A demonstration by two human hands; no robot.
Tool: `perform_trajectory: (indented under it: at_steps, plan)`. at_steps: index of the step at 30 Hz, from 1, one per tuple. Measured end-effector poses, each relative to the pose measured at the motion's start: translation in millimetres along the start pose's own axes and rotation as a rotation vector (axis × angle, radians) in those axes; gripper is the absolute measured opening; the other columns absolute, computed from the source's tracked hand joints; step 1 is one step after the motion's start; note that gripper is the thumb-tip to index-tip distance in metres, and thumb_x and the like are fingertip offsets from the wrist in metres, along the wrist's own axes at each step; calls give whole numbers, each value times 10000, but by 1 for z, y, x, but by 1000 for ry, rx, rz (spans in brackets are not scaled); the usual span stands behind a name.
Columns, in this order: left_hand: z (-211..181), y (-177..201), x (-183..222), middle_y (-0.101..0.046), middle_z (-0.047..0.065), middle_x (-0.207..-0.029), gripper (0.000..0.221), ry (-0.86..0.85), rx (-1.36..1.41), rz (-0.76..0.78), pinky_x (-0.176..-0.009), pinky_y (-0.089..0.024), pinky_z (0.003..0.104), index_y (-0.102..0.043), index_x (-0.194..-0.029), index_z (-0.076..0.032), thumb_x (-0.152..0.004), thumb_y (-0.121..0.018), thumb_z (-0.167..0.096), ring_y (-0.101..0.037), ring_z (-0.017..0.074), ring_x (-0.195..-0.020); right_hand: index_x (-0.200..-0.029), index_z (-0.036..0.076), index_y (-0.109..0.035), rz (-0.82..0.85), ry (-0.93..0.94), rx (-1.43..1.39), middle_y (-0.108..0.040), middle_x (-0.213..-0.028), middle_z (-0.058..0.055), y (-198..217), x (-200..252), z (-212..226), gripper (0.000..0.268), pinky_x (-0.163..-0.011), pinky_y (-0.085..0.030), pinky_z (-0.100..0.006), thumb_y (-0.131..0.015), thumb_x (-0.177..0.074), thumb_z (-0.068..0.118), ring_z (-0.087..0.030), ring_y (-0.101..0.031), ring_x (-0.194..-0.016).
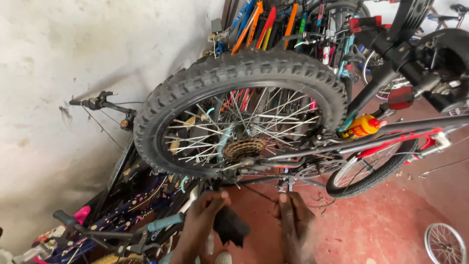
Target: Adjusting the brake lever on a bicycle handlebar using tools from a toolbox
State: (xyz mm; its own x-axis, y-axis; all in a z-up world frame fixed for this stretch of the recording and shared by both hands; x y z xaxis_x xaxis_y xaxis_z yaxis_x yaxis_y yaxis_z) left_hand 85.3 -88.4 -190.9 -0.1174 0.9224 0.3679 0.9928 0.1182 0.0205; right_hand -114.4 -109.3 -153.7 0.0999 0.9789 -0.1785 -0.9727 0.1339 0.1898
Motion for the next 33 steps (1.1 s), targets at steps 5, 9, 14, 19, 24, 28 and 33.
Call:
perform_trajectory:
  at_steps: [5, 9, 14, 19, 24, 28, 33]
  plan:
    - [-16, 19, -6, -605, 7, -749, 308, -276, 37, -252, -512, -328, 301, -647, -1076, -78, -822, -638, -252, -391, 112, -542, -786, 143, -650, 262, -11, 219, -614, -622, 10, -47, 20, -17, 314, -522, -480, -257, -446, -872, 366, -112, -582, -525]
    - [-41, 12, -4, -282, -34, -488, 430, -375, 90, -90, -404, -217, 253, -593, -1235, -102, -838, -612, -265, -239, 68, -431, -794, 83, -545, 357, -38, -33, -492, -608, -28, -82, 12, -45, 263, -509, -374, -287, -448, -940, 279, -127, -449, -527]
    - [-52, 9, -4, -670, 44, -1158, 500, -139, 126, -60, -810, -473, 265, -618, -1227, -105, -743, -627, -229, -612, 146, -1020, -825, 54, -582, 330, -175, -123, -520, -629, -63, -93, -4, -55, 361, -479, -413, -298, -453, -906, 382, -150, -485, -513]
    - [-30, 6, -21, -678, 90, -676, 361, -256, 176, 10, -525, -463, 253, -632, -1116, -50, -765, -587, 18, -602, 159, -570, -861, 78, -603, 303, 192, -3, -575, -743, -45, -101, -5, -39, 213, -554, -378, -310, -485, -932, 240, -161, -524, -654]
    - [-2, 8, -47, -639, -23, -619, 106, -454, 71, -209, -492, -428, 214, -655, -733, -103, -799, -634, -23, -543, 59, -517, -823, 45, -586, 224, 389, 134, -552, -719, -92, -107, -11, -46, 226, -561, -379, -348, -449, -933, 187, -232, -530, -654]
    - [-2, 11, -43, -705, 27, -723, 94, -428, 71, -362, -537, -542, 279, -706, -763, -65, -780, -626, -19, -632, 131, -575, -1005, 43, -612, 176, 535, 204, -615, -817, -120, -104, -5, -29, 193, -560, -462, -340, -442, -917, 66, -257, -592, -713]
    - [-5, 7, -39, -662, 34, -706, 86, -434, 105, -364, -570, -619, 306, -674, -758, -50, -804, -608, -20, -619, 136, -606, -1040, 67, -588, 147, 478, 255, -624, -863, -96, -106, -4, -52, 180, -556, -434, -349, -448, -944, 123, -253, -606, -691]
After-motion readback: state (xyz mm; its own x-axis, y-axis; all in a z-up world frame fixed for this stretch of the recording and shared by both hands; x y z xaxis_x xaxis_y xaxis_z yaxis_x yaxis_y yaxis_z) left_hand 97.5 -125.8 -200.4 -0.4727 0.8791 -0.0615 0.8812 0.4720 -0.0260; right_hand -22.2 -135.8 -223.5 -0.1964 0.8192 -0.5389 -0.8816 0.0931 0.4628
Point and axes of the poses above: each hand's wrist, its own x-axis away from the middle knuckle, its own y-axis out of the back of the hand, z = x × y, the point moved 6 cm from there along -x, towards the middle knuckle
